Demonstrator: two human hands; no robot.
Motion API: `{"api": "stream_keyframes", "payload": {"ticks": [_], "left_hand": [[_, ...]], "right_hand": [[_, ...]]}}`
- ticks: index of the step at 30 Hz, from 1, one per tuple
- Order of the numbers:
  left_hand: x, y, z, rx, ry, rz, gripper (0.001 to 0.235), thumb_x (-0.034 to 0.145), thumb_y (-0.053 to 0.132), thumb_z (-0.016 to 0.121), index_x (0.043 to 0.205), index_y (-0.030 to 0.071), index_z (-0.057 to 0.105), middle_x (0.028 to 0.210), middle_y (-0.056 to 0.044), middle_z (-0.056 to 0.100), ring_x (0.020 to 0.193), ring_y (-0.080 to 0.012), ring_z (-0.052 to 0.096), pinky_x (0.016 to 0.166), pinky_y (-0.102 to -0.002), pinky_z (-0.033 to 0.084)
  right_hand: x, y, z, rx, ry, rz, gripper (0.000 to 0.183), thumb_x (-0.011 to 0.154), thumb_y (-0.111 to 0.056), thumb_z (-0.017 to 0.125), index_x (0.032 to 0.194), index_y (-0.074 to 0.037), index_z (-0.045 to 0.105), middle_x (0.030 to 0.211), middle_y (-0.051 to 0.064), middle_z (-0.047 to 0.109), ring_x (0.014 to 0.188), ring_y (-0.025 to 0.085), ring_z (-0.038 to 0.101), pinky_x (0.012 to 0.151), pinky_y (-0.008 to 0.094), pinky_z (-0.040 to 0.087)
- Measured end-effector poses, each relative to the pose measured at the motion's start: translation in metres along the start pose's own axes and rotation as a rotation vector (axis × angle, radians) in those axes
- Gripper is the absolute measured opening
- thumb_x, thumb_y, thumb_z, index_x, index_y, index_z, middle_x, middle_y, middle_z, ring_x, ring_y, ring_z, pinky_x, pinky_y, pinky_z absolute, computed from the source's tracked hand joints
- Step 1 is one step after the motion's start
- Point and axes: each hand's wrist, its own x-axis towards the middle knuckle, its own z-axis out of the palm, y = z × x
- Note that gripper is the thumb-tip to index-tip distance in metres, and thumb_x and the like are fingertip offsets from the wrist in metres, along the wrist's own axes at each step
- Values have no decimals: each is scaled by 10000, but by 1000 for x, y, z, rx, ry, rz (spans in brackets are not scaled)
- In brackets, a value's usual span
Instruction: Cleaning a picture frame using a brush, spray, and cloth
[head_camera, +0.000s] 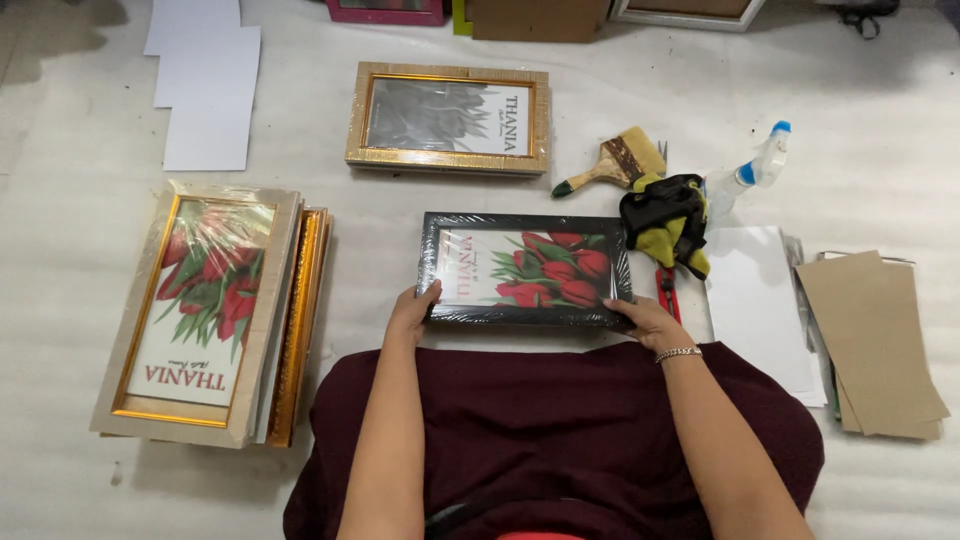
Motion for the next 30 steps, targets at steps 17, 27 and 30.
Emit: {"api": "stream_keyframes", "payload": {"ticks": [17,27,30], "left_hand": [[-16,19,10,-77,-12,-16,718,944,531,796,1460,90,560,1410,-209,564,1401,-374,446,1144,-650,280],[-57,59,11,-375,-236,142,539,938,386,802,1410,230,593,1402,-152,554,1323,-358,503,1090,-508,433],[-76,80,9,-479,-306,107,494,948,372,766,1411,271,626,1331,-137,664,1203,-319,637,1035,-492,499]], "right_hand": [[-5,-8,4,176,-38,32,358,808,-188,878,1081,-70,680,934,149,648,903,287,672,816,454,583],[1,-14,-10,285,-148,-114,231,906,-208,799,1081,-133,668,1023,121,681,1009,295,679,963,496,548],[-7,-17,-6,225,-172,-120,204,918,-201,778,1096,-165,686,1010,73,676,996,242,664,979,463,532]]}}
